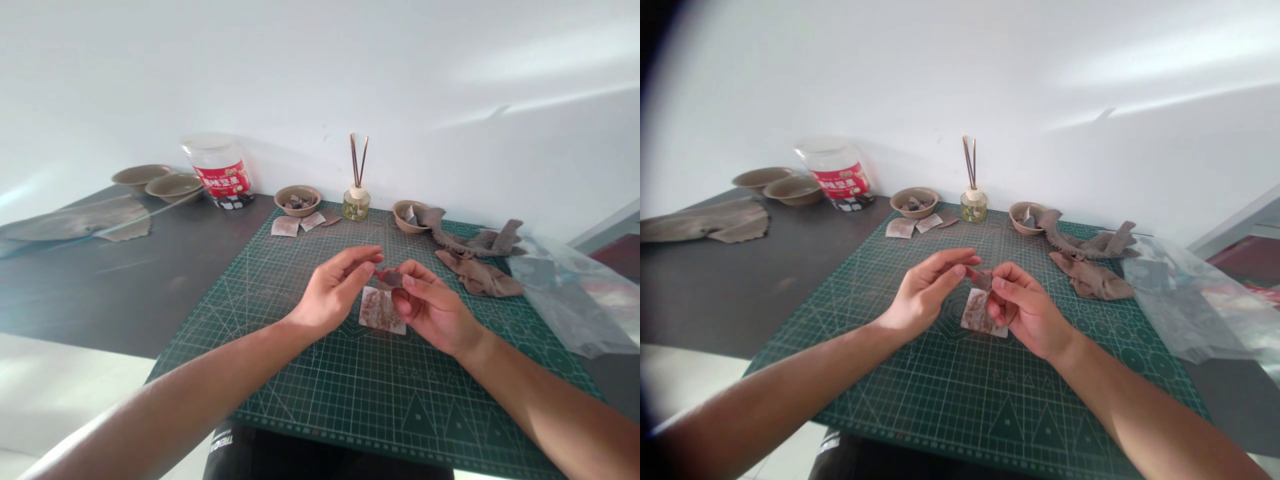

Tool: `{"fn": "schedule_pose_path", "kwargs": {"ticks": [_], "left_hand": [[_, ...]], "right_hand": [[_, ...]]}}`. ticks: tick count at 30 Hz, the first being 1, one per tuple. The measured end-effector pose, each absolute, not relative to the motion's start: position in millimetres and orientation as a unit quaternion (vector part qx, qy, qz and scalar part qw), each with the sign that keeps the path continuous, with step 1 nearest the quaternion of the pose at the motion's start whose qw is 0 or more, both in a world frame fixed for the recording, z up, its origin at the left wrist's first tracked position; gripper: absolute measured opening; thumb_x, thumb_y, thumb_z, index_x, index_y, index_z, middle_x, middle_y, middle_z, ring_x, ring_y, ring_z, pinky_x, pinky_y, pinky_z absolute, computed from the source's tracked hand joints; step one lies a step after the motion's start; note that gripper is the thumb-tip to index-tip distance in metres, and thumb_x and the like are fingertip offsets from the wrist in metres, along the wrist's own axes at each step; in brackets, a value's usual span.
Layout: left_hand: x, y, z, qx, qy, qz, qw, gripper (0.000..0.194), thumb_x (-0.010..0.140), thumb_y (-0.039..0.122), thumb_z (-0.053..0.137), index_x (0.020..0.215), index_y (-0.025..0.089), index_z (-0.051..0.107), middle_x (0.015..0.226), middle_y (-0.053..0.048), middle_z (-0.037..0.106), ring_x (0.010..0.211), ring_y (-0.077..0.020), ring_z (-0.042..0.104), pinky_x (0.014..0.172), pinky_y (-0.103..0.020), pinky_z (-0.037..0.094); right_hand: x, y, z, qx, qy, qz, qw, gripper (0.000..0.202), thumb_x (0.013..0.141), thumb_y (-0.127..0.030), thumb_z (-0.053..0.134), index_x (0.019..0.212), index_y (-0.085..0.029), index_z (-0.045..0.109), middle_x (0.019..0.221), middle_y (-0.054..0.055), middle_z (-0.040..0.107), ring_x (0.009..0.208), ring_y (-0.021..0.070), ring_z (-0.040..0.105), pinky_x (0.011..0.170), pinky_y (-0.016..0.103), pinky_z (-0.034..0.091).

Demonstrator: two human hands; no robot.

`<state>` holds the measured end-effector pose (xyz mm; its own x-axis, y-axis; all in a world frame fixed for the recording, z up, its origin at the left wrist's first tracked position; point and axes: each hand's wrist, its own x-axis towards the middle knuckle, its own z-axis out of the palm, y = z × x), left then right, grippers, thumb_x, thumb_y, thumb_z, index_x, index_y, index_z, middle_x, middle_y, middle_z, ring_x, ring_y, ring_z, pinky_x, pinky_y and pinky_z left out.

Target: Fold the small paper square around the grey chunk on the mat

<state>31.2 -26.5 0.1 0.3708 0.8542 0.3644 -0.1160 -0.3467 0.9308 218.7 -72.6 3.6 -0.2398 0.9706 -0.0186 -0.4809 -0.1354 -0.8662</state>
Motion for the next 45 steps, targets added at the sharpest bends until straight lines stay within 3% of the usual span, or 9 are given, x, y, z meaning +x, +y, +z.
{"fn": "schedule_pose_path", "kwargs": {"ticks": [4,9,14,34,45], "left_hand": [[31.2,-30.8,5.8,0.730,0.275,0.451,0.435,0.023,0.098,0.033,0.058,0.113,0.021,0.070,0.115,-0.005,0.071,0.108,-0.0198,0.066,0.093,-0.031,0.051],[33.6,-30.0,4.9,0.748,0.244,0.448,0.425,0.017,0.099,0.029,0.056,0.104,0.019,0.069,0.117,-0.006,0.069,0.113,-0.0198,0.063,0.100,-0.033,0.047],[34.6,-30.1,2.6,0.743,0.250,0.439,0.439,0.014,0.100,0.030,0.057,0.099,0.019,0.067,0.115,-0.005,0.068,0.108,-0.0178,0.064,0.095,-0.031,0.049],[33.4,-35.1,6.9,0.761,0.251,0.420,0.427,0.020,0.087,0.027,0.073,0.102,0.019,0.062,0.112,-0.006,0.067,0.101,-0.0193,0.063,0.091,-0.034,0.050],[32.9,-35.6,8.1,0.771,0.248,0.398,0.431,0.017,0.095,0.034,0.060,0.100,0.019,0.056,0.112,-0.008,0.064,0.097,-0.0199,0.061,0.086,-0.036,0.051]], "right_hand": [[216.4,-73.5,2.6,-0.327,-0.397,0.683,0.518,0.016,0.088,-0.032,0.072,0.088,-0.021,0.061,0.060,-0.004,0.062,0.050,0.0083,0.051,0.048,0.018,0.040],[212.3,-74.9,3.3,-0.328,-0.410,0.680,0.511,0.017,0.088,-0.032,0.072,0.085,-0.021,0.059,0.060,-0.004,0.062,0.049,0.0078,0.050,0.046,0.016,0.038],[209.8,-76.1,2.6,-0.318,-0.422,0.680,0.509,0.018,0.090,-0.031,0.070,0.081,-0.020,0.059,0.061,-0.003,0.064,0.050,0.0073,0.051,0.046,0.015,0.038],[209.4,-75.5,4.1,-0.309,-0.387,0.700,0.515,0.019,0.086,-0.027,0.075,0.076,-0.018,0.061,0.059,-0.004,0.063,0.047,0.0060,0.054,0.045,0.014,0.043],[203.3,-76.9,2.1,-0.369,-0.456,0.633,0.504,0.027,0.088,-0.035,0.074,0.076,-0.019,0.055,0.057,-0.005,0.060,0.046,0.0067,0.048,0.043,0.017,0.033]]}}
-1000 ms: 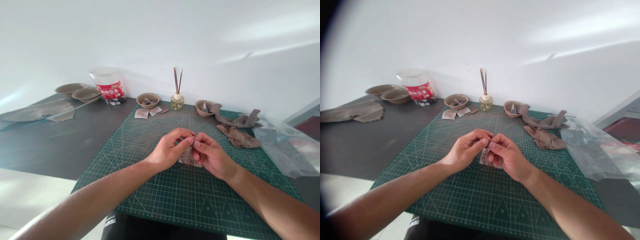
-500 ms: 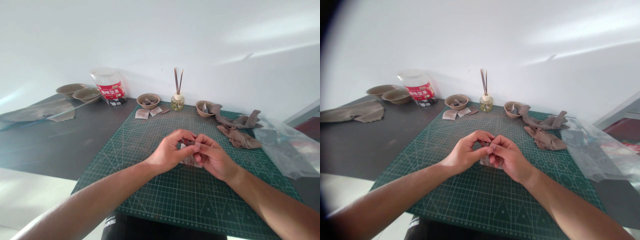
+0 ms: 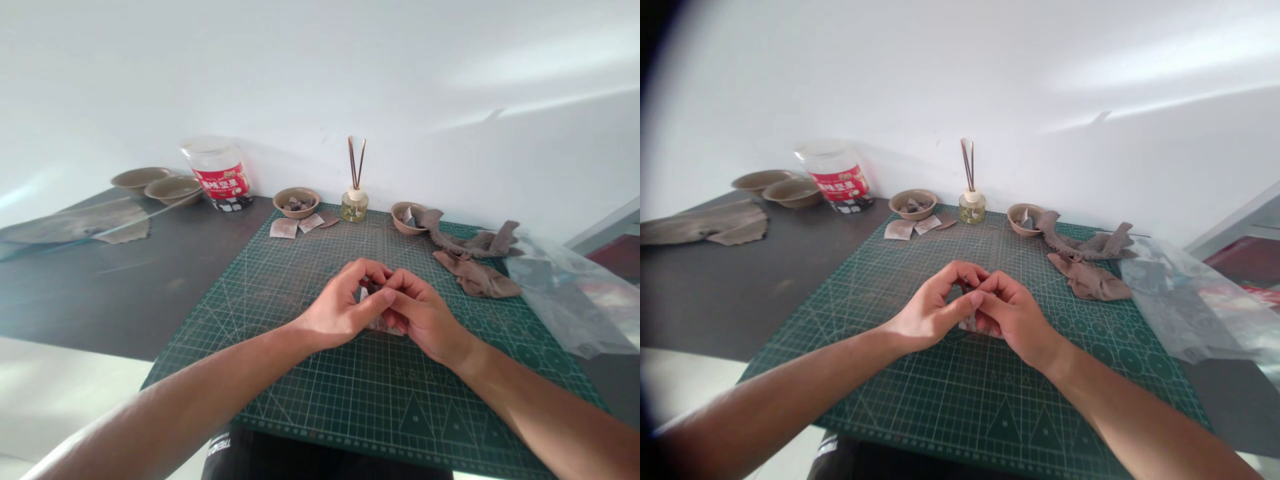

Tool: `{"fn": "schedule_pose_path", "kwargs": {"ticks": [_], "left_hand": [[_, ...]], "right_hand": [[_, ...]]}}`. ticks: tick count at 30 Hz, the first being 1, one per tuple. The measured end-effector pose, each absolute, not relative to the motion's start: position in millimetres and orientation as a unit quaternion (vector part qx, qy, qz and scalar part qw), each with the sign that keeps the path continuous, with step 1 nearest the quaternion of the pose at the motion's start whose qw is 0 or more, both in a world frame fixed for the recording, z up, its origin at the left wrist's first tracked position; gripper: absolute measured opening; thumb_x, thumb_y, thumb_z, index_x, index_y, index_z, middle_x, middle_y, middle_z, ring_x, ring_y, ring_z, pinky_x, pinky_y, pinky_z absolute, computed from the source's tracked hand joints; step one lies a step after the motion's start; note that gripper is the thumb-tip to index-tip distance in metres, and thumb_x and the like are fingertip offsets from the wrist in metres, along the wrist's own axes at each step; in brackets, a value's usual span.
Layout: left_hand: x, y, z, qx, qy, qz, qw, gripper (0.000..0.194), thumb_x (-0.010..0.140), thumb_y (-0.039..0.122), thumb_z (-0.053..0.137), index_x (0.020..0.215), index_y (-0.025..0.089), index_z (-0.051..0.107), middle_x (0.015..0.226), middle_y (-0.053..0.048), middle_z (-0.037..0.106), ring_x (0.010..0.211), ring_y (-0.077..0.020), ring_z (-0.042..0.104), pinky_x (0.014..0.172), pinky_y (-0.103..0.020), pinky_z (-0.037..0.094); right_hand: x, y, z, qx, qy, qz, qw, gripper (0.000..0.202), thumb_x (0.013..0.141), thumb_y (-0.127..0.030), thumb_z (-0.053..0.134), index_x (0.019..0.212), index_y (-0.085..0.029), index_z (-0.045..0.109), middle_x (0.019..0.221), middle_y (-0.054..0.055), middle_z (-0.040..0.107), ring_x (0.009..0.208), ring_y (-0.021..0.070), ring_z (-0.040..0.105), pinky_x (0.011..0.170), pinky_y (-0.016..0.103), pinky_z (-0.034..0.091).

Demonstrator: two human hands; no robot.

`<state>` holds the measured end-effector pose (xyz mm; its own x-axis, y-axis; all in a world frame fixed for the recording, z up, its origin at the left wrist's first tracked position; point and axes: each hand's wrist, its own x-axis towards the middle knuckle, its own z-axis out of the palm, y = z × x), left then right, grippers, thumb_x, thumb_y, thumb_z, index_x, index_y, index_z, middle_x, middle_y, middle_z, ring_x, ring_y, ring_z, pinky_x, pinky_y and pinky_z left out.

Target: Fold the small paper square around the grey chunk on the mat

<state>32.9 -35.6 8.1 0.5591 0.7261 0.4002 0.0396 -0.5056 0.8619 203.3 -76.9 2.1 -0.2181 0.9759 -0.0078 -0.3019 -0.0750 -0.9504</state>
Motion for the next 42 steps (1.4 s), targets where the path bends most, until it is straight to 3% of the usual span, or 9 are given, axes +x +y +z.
{"fn": "schedule_pose_path", "kwargs": {"ticks": [8,13,18,23,28,31,37,42], "left_hand": [[34.1,-37.2,8.9,0.782,0.262,0.388,0.412,0.016,0.090,0.030,0.063,0.096,0.019,0.054,0.112,-0.008,0.063,0.096,-0.0200,0.060,0.086,-0.037,0.051],[31.4,-38.4,9.3,0.790,0.254,0.377,0.411,0.035,0.081,0.026,0.073,0.110,0.020,0.054,0.119,-0.010,0.060,0.108,-0.0256,0.059,0.091,-0.041,0.050],[26.9,-36.9,9.4,0.794,0.223,0.390,0.408,0.025,0.091,0.026,0.063,0.114,0.021,0.057,0.119,-0.009,0.062,0.111,-0.0255,0.058,0.099,-0.045,0.046],[26.5,-34.4,6.9,0.782,0.202,0.414,0.421,0.015,0.095,0.030,0.060,0.106,0.021,0.059,0.114,-0.008,0.064,0.107,-0.0233,0.059,0.100,-0.043,0.045],[27.5,-33.2,7.5,0.769,0.205,0.424,0.433,0.011,0.096,0.031,0.060,0.099,0.020,0.062,0.111,-0.007,0.066,0.108,-0.0229,0.061,0.100,-0.041,0.046],[27.6,-33.4,9.2,0.766,0.209,0.430,0.430,0.011,0.097,0.030,0.057,0.096,0.020,0.062,0.109,-0.007,0.067,0.107,-0.0220,0.062,0.098,-0.040,0.047],[29.0,-34.4,10.0,0.765,0.216,0.431,0.428,0.018,0.099,0.032,0.053,0.092,0.019,0.063,0.107,-0.007,0.068,0.103,-0.0219,0.063,0.095,-0.039,0.049],[28.9,-32.4,7.4,0.757,0.295,0.423,0.401,0.022,0.102,0.032,0.046,0.107,0.021,0.064,0.107,-0.006,0.068,0.105,-0.0215,0.062,0.095,-0.039,0.049]], "right_hand": [[203.5,-78.2,1.3,-0.379,-0.465,0.622,0.503,0.027,0.085,-0.035,0.076,0.077,-0.019,0.056,0.058,-0.005,0.060,0.047,0.0084,0.050,0.045,0.019,0.036],[207.7,-78.0,2.2,-0.366,-0.438,0.641,0.513,0.023,0.087,-0.032,0.073,0.078,-0.020,0.057,0.060,-0.005,0.061,0.047,0.0091,0.051,0.044,0.020,0.037],[210.1,-77.5,5.4,-0.316,-0.412,0.679,0.519,0.023,0.086,-0.031,0.074,0.075,-0.019,0.056,0.058,-0.006,0.057,0.043,0.0063,0.044,0.043,0.018,0.032],[211.7,-77.8,5.3,-0.307,-0.422,0.692,0.499,0.024,0.086,-0.033,0.074,0.077,-0.019,0.057,0.079,-0.001,0.069,0.044,0.0052,0.045,0.042,0.019,0.031],[214.2,-78.5,3.7,-0.309,-0.441,0.689,0.485,0.024,0.087,-0.035,0.073,0.079,-0.020,0.057,0.061,-0.004,0.061,0.042,0.0072,0.045,0.041,0.019,0.030],[215.4,-78.1,4.1,-0.297,-0.446,0.695,0.480,0.024,0.087,-0.035,0.073,0.079,-0.020,0.056,0.054,-0.006,0.056,0.043,0.0079,0.046,0.043,0.019,0.031],[217.4,-77.2,5.6,-0.298,-0.456,0.697,0.467,0.027,0.084,-0.037,0.076,0.079,-0.021,0.056,0.058,-0.006,0.056,0.046,0.0084,0.047,0.045,0.020,0.034],[225.9,-75.0,9.6,-0.375,-0.532,0.618,0.440,0.024,0.089,-0.041,0.069,0.085,-0.021,0.057,0.066,-0.004,0.055,0.054,0.0108,0.048,0.051,0.024,0.037]]}}
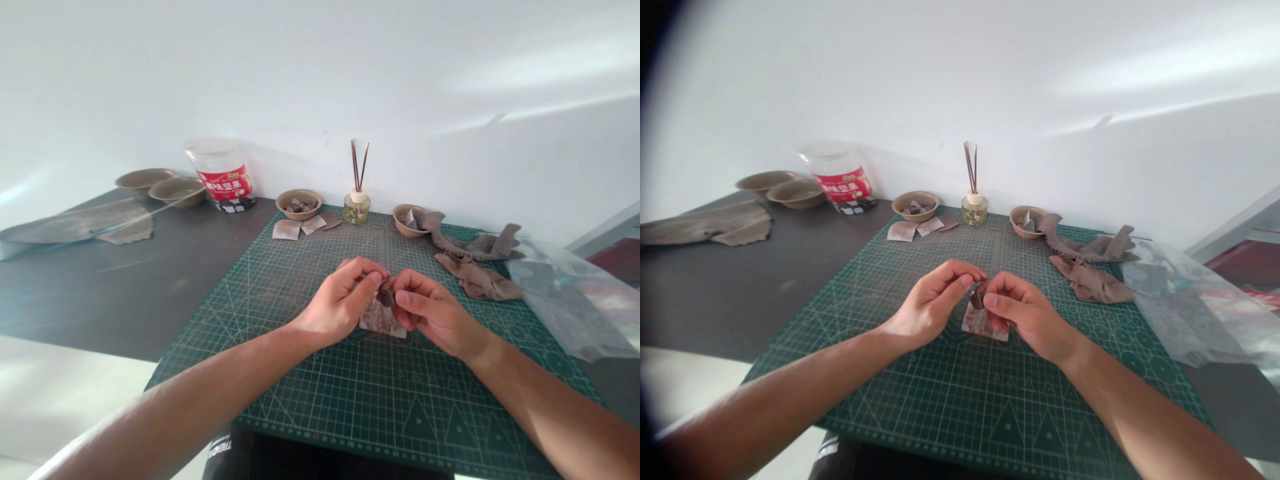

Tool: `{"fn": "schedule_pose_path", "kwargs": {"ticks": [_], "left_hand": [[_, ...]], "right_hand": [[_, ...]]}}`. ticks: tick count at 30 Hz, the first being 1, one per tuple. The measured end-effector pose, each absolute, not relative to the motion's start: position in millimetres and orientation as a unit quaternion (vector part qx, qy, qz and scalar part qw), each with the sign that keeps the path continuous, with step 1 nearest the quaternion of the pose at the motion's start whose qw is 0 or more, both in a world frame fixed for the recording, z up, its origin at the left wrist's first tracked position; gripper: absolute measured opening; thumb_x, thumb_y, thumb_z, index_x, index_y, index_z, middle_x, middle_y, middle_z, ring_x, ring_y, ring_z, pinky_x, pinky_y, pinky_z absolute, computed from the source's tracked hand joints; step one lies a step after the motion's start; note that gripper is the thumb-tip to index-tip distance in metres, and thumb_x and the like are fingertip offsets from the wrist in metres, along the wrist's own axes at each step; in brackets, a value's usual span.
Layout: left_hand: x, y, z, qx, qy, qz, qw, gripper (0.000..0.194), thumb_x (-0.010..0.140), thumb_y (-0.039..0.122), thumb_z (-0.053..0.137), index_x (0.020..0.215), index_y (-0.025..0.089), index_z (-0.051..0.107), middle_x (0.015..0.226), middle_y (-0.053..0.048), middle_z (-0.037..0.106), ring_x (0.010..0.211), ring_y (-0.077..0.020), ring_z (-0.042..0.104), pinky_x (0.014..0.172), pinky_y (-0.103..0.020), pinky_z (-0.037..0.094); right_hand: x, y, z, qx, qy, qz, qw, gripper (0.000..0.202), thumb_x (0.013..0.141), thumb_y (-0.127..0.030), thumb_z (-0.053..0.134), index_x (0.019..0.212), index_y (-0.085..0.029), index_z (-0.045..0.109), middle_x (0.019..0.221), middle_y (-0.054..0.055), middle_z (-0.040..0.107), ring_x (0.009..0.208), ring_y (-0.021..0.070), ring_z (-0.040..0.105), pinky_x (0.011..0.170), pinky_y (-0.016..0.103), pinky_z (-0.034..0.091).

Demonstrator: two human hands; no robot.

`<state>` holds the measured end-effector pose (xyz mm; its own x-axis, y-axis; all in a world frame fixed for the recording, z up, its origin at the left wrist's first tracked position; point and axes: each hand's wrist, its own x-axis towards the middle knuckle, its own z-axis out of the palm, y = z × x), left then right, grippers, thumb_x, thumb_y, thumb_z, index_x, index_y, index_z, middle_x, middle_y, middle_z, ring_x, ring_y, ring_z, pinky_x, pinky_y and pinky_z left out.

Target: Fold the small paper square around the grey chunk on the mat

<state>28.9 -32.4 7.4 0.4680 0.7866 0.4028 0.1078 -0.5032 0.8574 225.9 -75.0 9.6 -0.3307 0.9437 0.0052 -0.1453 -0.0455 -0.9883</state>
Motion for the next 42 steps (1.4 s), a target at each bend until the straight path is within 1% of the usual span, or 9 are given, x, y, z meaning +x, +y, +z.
{"fn": "schedule_pose_path", "kwargs": {"ticks": [3,6,11,18,21,24,27,32,42], "left_hand": [[25.8,-28.1,4.2,0.795,0.346,0.379,0.322,0.024,0.097,0.022,0.049,0.117,0.022,0.062,0.116,-0.005,0.066,0.114,-0.0232,0.057,0.100,-0.041,0.046],[21.3,-23.6,-0.4,0.872,0.314,0.300,0.227,0.040,0.083,0.014,0.059,0.123,0.020,0.060,0.130,-0.007,0.061,0.128,-0.0281,0.047,0.111,-0.046,0.036],[12.5,-19.1,-5.6,0.919,0.290,0.212,0.161,0.037,0.083,0.025,0.061,0.120,0.021,0.063,0.141,-0.009,0.053,0.135,-0.0330,0.040,0.114,-0.052,0.031],[0.3,-13.5,-5.0,0.937,0.282,0.151,0.138,0.041,0.085,0.037,0.064,0.125,0.024,0.061,0.148,-0.009,0.046,0.139,-0.0373,0.033,0.115,-0.057,0.027],[-1.6,-12.6,-4.4,0.941,0.281,0.130,0.136,0.044,0.086,0.039,0.064,0.127,0.024,0.059,0.149,-0.010,0.045,0.140,-0.0369,0.033,0.115,-0.056,0.027],[-2.9,-12.2,-4.4,0.941,0.282,0.121,0.145,0.044,0.086,0.041,0.064,0.127,0.024,0.058,0.150,-0.010,0.043,0.140,-0.0368,0.033,0.115,-0.056,0.027],[-4.7,-11.8,-4.7,0.939,0.283,0.120,0.154,0.044,0.087,0.043,0.064,0.126,0.024,0.058,0.151,-0.010,0.042,0.141,-0.0366,0.032,0.114,-0.056,0.027],[-7.0,-11.0,-4.7,0.939,0.280,0.115,0.162,0.047,0.087,0.047,0.064,0.128,0.025,0.057,0.153,-0.010,0.040,0.142,-0.0368,0.030,0.114,-0.057,0.026],[-7.4,-12.1,-0.2,0.940,0.291,0.075,0.163,0.050,0.087,0.050,0.063,0.130,0.026,0.054,0.155,-0.009,0.036,0.145,-0.0345,0.026,0.117,-0.053,0.025]], "right_hand": [[233.1,-73.6,14.2,-0.473,-0.646,0.453,0.392,0.018,0.093,-0.040,0.064,0.096,-0.022,0.060,0.073,-0.002,0.056,0.061,0.0130,0.050,0.054,0.026,0.039],[236.3,-73.5,15.5,-0.508,-0.762,0.247,0.317,0.011,0.093,-0.031,0.061,0.100,-0.023,0.061,0.082,0.000,0.061,0.066,0.0146,0.053,0.061,0.029,0.041],[231.4,-73.6,7.8,-0.483,-0.852,0.067,0.193,0.016,0.090,-0.022,0.059,0.106,-0.022,0.058,0.098,0.005,0.066,0.084,0.0206,0.062,0.071,0.032,0.044],[225.8,-73.2,1.9,-0.477,-0.869,0.042,0.127,0.009,0.094,-0.029,0.057,0.094,-0.020,0.058,0.093,0.007,0.063,0.085,0.0221,0.059,0.070,0.034,0.046],[227.7,-73.3,4.4,-0.467,-0.869,0.070,0.149,0.012,0.092,-0.028,0.061,0.100,-0.019,0.059,0.101,0.008,0.061,0.091,0.0235,0.057,0.078,0.037,0.048],[230.8,-72.4,5.9,-0.439,-0.879,0.100,0.159,0.014,0.090,-0.020,0.060,0.104,-0.020,0.060,0.107,0.009,0.061,0.097,0.0244,0.057,0.084,0.040,0.049],[232.8,-71.6,5.3,-0.426,-0.884,0.125,0.149,0.015,0.091,-0.014,0.057,0.105,-0.020,0.060,0.106,0.008,0.061,0.097,0.0232,0.057,0.085,0.039,0.049],[233.7,-71.8,5.8,-0.429,-0.879,0.150,0.145,0.013,0.095,-0.015,0.055,0.107,-0.020,0.058,0.105,0.007,0.061,0.096,0.0213,0.058,0.085,0.037,0.049],[236.4,-70.8,3.9,-0.411,-0.901,0.079,0.111,0.011,0.097,-0.018,0.055,0.099,-0.020,0.065,0.106,0.007,0.064,0.097,0.0218,0.060,0.087,0.037,0.050]]}}
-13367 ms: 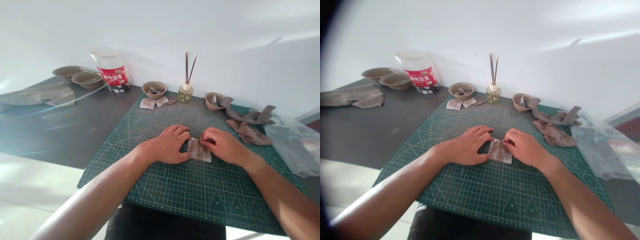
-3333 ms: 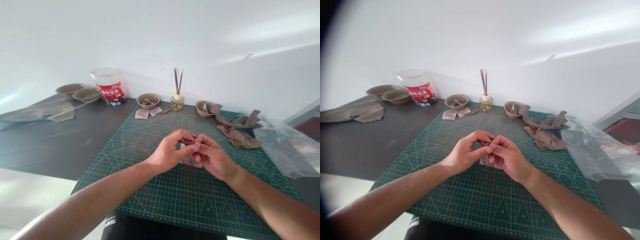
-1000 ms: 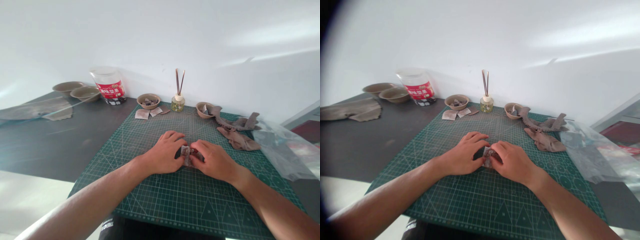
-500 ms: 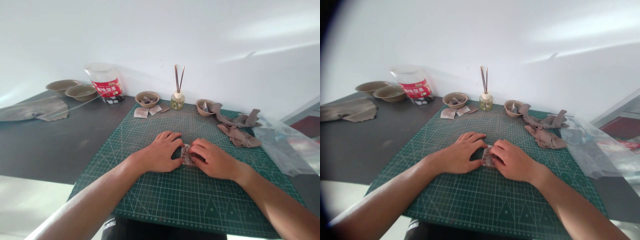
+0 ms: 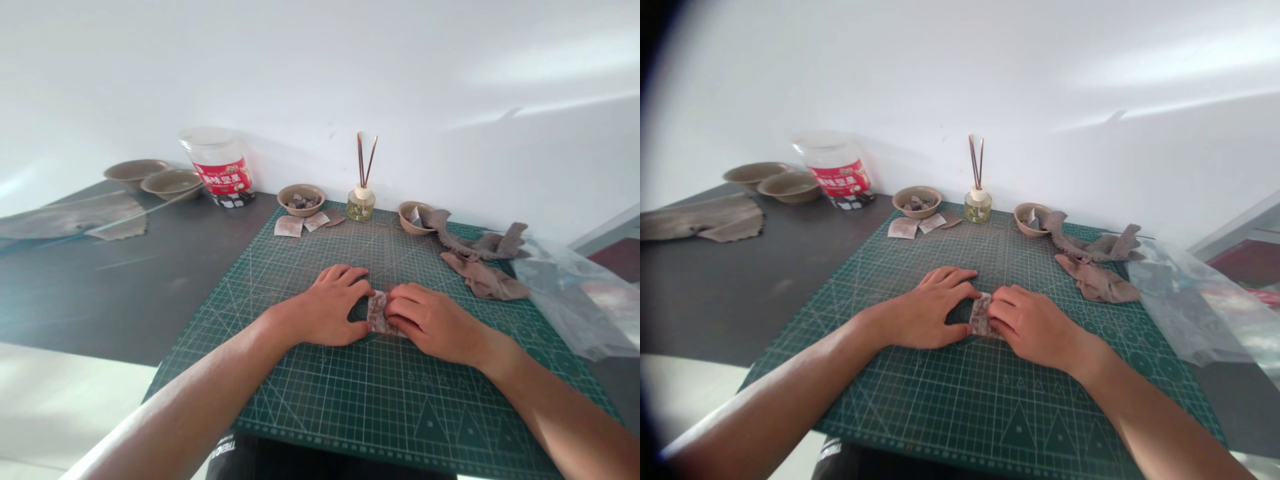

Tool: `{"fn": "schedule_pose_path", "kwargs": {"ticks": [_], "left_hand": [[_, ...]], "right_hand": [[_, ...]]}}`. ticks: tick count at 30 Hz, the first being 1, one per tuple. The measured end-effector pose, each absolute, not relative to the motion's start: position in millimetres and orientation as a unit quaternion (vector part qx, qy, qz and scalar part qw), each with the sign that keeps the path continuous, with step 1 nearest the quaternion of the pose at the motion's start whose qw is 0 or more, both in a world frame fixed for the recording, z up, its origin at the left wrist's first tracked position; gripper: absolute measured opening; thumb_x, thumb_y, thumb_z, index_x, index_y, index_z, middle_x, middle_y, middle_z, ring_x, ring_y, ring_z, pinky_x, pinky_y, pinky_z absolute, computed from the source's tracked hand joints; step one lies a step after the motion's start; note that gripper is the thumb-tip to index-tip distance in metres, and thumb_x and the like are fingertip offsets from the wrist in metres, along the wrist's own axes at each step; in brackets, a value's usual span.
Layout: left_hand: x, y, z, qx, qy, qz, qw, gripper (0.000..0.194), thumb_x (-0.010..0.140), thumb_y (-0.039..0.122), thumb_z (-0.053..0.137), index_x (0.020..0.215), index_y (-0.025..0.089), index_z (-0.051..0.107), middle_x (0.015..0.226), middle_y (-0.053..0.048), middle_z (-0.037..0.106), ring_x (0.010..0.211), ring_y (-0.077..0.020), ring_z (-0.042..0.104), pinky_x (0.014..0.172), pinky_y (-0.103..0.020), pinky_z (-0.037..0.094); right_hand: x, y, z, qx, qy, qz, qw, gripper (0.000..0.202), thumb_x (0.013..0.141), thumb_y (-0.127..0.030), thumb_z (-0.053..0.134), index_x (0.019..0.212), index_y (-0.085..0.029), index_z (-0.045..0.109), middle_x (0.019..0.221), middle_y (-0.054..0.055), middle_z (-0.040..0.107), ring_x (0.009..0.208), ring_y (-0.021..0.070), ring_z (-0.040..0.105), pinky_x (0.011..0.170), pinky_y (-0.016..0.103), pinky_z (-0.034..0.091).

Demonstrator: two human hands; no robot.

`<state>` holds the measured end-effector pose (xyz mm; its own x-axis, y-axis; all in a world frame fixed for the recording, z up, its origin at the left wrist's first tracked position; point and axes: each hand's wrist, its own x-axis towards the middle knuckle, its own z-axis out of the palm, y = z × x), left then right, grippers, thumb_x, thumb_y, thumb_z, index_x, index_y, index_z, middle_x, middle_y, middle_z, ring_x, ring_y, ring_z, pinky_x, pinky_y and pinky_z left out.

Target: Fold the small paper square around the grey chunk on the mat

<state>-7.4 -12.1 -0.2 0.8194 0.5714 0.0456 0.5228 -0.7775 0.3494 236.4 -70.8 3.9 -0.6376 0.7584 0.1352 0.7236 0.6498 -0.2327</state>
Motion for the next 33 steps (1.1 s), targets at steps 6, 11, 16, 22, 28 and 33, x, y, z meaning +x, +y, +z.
{"fn": "schedule_pose_path", "kwargs": {"ticks": [6,11,16,22,28,33], "left_hand": [[-6.7,-12.1,-0.7,0.937,0.294,0.068,0.174,0.051,0.086,0.049,0.064,0.130,0.026,0.053,0.156,-0.008,0.034,0.145,-0.0360,0.024,0.117,-0.055,0.025],[-6.4,-12.1,0.3,0.938,0.293,0.066,0.173,0.051,0.085,0.049,0.064,0.129,0.026,0.054,0.156,-0.008,0.035,0.145,-0.0358,0.026,0.117,-0.055,0.025],[-3.0,-11.7,-1.4,0.932,0.310,0.070,0.177,0.051,0.085,0.049,0.065,0.129,0.026,0.054,0.155,-0.008,0.036,0.144,-0.0360,0.027,0.116,-0.056,0.027],[-2.0,-11.6,-1.7,0.928,0.320,0.073,0.178,0.053,0.082,0.050,0.068,0.129,0.028,0.055,0.155,-0.007,0.037,0.144,-0.0346,0.028,0.116,-0.055,0.027],[-0.6,-11.0,-0.5,0.924,0.328,0.073,0.185,0.053,0.082,0.050,0.069,0.128,0.027,0.056,0.153,-0.007,0.039,0.143,-0.0337,0.030,0.115,-0.054,0.028],[0.1,-11.0,-0.7,0.923,0.326,0.080,0.185,0.053,0.081,0.050,0.070,0.127,0.029,0.056,0.153,-0.006,0.039,0.143,-0.0330,0.030,0.115,-0.054,0.028]], "right_hand": [[239.1,-70.8,6.2,-0.409,-0.902,0.086,0.105,0.013,0.098,-0.018,0.054,0.100,-0.021,0.067,0.107,0.006,0.065,0.095,0.0200,0.062,0.085,0.035,0.050],[235.8,-73.5,7.8,-0.402,-0.903,0.113,0.101,0.013,0.098,-0.019,0.054,0.099,-0.022,0.067,0.102,0.004,0.065,0.088,0.0176,0.063,0.078,0.031,0.048],[224.2,-69.2,3.7,-0.409,-0.895,0.122,0.126,0.012,0.099,-0.022,0.053,0.100,-0.022,0.065,0.103,0.004,0.066,0.087,0.0171,0.063,0.075,0.028,0.047],[226.3,-63.7,2.7,-0.442,-0.875,0.138,0.143,0.009,0.098,-0.020,0.055,0.096,-0.021,0.063,0.102,0.003,0.066,0.089,0.0162,0.063,0.079,0.028,0.047],[225.6,-63.5,5.8,-0.447,-0.871,0.142,0.146,0.010,0.098,-0.021,0.055,0.097,-0.022,0.064,0.102,0.003,0.065,0.089,0.0166,0.063,0.078,0.029,0.046],[232.6,-65.0,12.4,-0.440,-0.866,0.198,0.131,0.007,0.095,-0.021,0.059,0.090,-0.023,0.064,0.096,0.000,0.066,0.085,0.0146,0.063,0.077,0.027,0.046]]}}
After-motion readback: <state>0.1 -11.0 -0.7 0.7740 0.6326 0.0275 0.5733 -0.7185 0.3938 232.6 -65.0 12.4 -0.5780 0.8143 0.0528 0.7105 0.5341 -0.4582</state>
